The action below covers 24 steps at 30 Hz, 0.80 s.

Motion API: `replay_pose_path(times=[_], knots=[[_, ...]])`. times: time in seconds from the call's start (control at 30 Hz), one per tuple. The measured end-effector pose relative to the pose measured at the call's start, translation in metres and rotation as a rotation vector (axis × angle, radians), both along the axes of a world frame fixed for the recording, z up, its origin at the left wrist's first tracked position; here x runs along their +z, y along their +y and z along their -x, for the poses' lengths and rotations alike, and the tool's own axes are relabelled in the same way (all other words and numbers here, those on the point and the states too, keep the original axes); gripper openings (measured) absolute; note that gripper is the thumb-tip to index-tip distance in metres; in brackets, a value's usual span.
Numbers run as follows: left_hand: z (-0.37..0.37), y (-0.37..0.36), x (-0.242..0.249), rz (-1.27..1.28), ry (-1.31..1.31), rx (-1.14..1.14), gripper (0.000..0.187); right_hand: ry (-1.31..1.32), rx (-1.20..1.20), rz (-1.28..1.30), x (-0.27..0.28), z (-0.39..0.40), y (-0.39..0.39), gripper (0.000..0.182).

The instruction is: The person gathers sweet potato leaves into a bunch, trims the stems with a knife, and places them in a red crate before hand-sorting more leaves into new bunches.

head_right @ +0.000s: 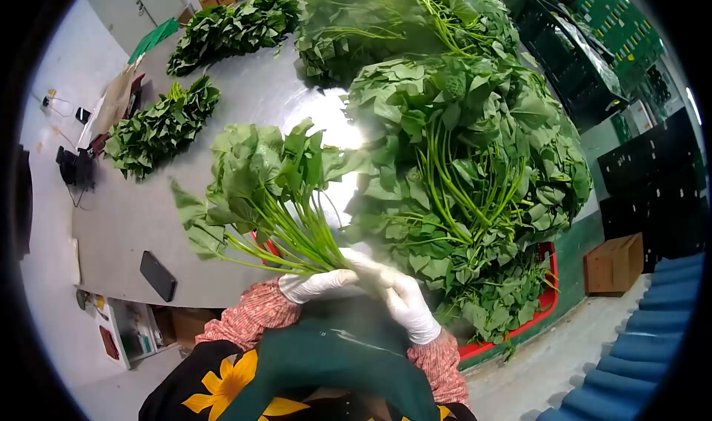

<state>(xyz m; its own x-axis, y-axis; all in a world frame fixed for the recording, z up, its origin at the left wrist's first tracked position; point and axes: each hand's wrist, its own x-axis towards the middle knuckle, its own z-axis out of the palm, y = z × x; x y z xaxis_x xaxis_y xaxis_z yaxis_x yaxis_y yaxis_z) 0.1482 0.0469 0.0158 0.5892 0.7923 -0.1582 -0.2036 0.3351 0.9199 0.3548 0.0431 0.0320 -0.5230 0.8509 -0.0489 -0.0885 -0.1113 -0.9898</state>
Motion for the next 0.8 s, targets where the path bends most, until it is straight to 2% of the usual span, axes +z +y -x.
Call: replay_pose_path(times=[0.13, 0.17, 0.23, 0.27, 0.33, 0.4, 0.43, 0.5, 0.53, 0.6, 0.63, 0.7, 0.8], knots=[[0.002, 0.004, 0.004, -0.168, 0.01, -0.02, 0.031, 0.028, 0.031, 0.075, 0.006, -0.001, -0.002, 0.042], [0.003, 0.004, 0.003, -0.241, 0.013, -0.013, 0.029, -0.065, -0.015, 0.126, -0.011, -0.006, -0.007, 0.041], [0.003, 0.007, 0.0, -0.417, -0.031, -0.011, 0.026, -0.126, -0.028, 0.083, -0.028, -0.012, -0.012, 0.04], [0.003, 0.01, 0.002, -0.389, -0.136, -0.083, 0.026, -0.155, -0.035, 0.061, -0.032, -0.015, -0.013, 0.039], [0.007, 0.016, 0.014, -0.453, -0.074, -0.191, 0.024, -0.175, -0.036, -0.024, -0.031, -0.016, -0.012, 0.033], [0.003, 0.022, 0.02, -0.516, -0.19, -0.239, 0.022, -0.256, -0.046, -0.068, -0.033, -0.019, -0.012, 0.032], [0.0, 0.024, 0.022, -0.546, -0.249, -0.262, 0.021, -0.263, -0.074, -0.208, -0.029, -0.018, -0.011, 0.029], [-0.007, 0.028, 0.021, -0.595, -0.361, -0.278, 0.018, -0.28, -0.091, -0.297, -0.028, -0.018, -0.01, 0.026], [-0.006, 0.026, 0.018, -0.542, -0.367, -0.293, 0.019, -0.289, -0.098, -0.343, -0.027, -0.019, -0.01, 0.025], [-0.006, 0.02, 0.012, -0.436, -0.379, -0.318, 0.019, -0.283, -0.104, -0.303, -0.023, -0.018, -0.011, 0.019], [-0.01, 0.023, 0.0, -0.512, -0.405, -0.316, 0.02, -0.261, -0.116, -0.29, -0.023, -0.018, -0.011, 0.017], [-0.011, 0.016, -0.012, -0.51, -0.352, -0.318, 0.022, -0.229, -0.121, -0.274, -0.029, -0.018, -0.011, 0.014], [-0.011, 0.013, -0.01, -0.545, -0.297, -0.322, 0.025, -0.196, -0.16, -0.028, -0.023, -0.019, -0.017, 0.016]])
